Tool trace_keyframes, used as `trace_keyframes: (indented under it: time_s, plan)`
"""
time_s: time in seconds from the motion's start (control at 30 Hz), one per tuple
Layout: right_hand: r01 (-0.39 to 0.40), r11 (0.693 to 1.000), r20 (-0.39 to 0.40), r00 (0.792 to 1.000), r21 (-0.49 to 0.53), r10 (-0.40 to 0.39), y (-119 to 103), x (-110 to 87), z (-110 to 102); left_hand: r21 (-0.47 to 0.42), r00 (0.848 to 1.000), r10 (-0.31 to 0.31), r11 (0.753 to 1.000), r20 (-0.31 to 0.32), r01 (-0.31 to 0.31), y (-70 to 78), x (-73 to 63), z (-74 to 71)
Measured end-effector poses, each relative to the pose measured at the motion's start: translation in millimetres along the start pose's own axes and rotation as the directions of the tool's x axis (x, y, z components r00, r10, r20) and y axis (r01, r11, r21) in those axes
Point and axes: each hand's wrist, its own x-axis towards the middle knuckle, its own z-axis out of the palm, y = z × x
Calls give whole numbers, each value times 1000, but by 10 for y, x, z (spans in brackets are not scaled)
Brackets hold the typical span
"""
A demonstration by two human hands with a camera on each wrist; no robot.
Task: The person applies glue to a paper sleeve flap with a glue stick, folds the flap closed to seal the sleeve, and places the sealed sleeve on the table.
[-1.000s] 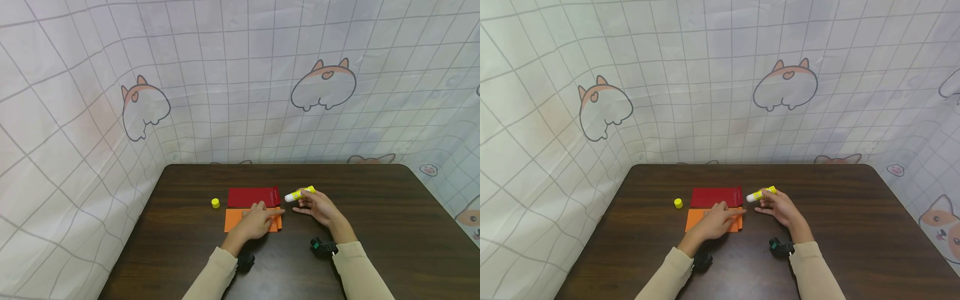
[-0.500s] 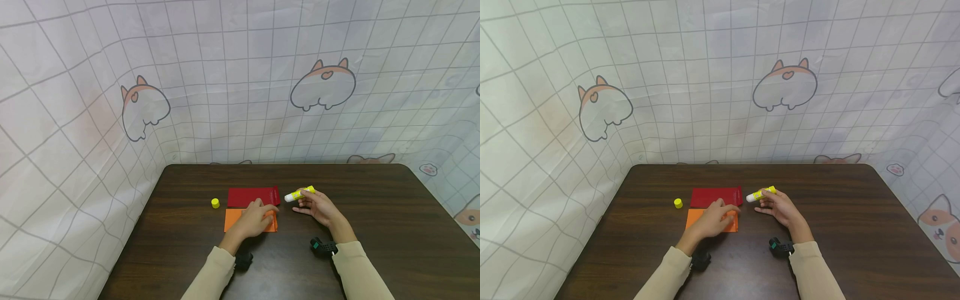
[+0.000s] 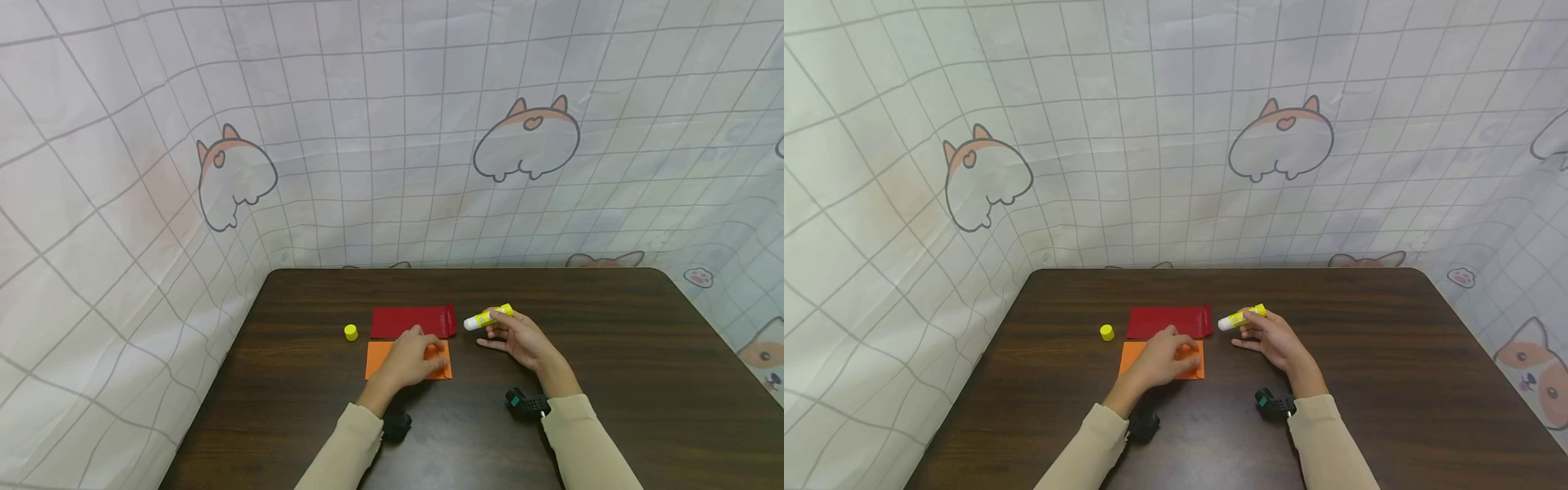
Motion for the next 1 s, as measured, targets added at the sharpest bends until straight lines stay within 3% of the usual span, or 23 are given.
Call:
trace_keyframes:
  time_s: [1.0]
  plan:
    - [-4, 1000, 6, 1000, -26, 4, 3, 3, -4, 7, 1000, -20, 1000, -6, 20, 41, 16, 20]
